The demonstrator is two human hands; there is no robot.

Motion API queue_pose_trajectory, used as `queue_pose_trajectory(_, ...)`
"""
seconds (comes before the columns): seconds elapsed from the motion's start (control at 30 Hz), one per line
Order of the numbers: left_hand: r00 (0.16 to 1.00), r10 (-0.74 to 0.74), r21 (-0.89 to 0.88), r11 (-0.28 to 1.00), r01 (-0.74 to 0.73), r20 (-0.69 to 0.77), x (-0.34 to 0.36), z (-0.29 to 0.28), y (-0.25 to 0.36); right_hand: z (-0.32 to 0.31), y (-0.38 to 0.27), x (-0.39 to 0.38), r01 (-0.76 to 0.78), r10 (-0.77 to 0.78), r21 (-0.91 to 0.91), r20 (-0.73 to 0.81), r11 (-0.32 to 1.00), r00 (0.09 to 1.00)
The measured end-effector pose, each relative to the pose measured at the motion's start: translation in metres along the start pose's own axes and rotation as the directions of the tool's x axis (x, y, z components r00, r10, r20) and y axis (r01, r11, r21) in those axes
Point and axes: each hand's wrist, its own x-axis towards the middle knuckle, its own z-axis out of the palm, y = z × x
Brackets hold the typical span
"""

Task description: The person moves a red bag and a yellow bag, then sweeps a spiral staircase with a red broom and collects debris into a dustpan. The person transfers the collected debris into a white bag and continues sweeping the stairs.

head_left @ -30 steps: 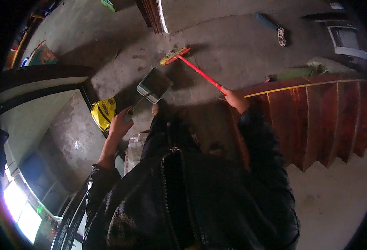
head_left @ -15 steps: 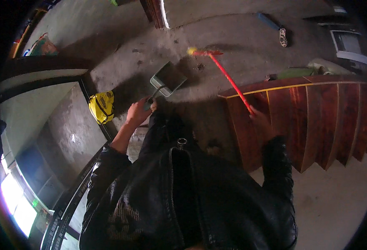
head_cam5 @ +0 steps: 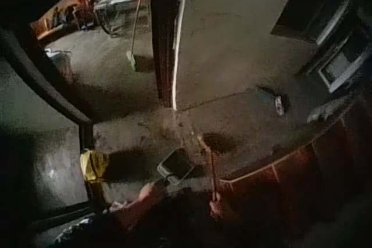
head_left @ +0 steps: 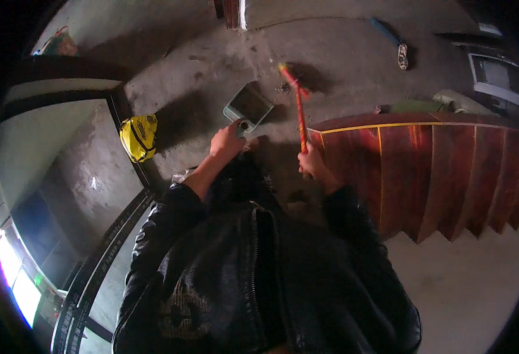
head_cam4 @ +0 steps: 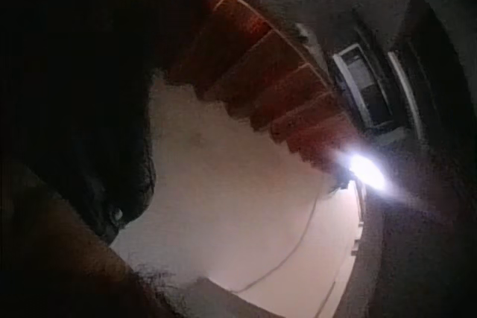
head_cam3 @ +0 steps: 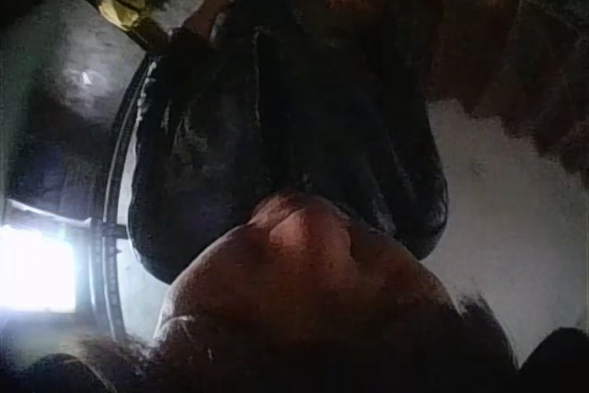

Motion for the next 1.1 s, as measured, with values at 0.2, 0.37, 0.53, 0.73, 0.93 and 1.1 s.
queue_pose_trajectory(0.2,1.0,0.011,-0.056,0.998,-0.009,0.02,0.006,-0.009,-0.003,-0.011,0.061,-0.048,0.225,-0.205,-0.088,0.188,0.97,0.96)
queue_pose_trajectory(0.37,1.0,0.005,-0.048,0.999,-0.005,-0.011,0.0,-0.012,-0.014,-0.049,0.069,-0.046,0.318,-0.336,0.148,0.119,0.937,0.934)
queue_pose_trajectory(0.53,1.0,0.0,-0.023,1.0,-0.001,-0.027,-0.018,-0.025,-0.028,-0.037,-0.033,0.005,0.131,-0.133,-0.054,-0.023,0.99,0.991)
queue_pose_trajectory(0.73,1.0,-0.013,0.003,1.0,0.013,-0.025,-0.027,-0.032,-0.052,0.037,0.031,0.059,0.429,-0.432,-0.31,0.062,0.849,0.9)
queue_pose_trajectory(0.93,0.998,-0.037,-0.005,0.999,0.037,0.041,-0.025,-0.028,-0.051,0.025,0.017,-0.087,0.236,-0.144,-0.469,0.224,0.851,0.964)
queue_pose_trajectory(1.1,0.997,0.067,0.015,0.998,-0.068,0.025,-0.032,-0.037,-0.057,-0.023,0.09,-0.062,0.306,-0.306,-0.021,-0.012,0.952,0.952)
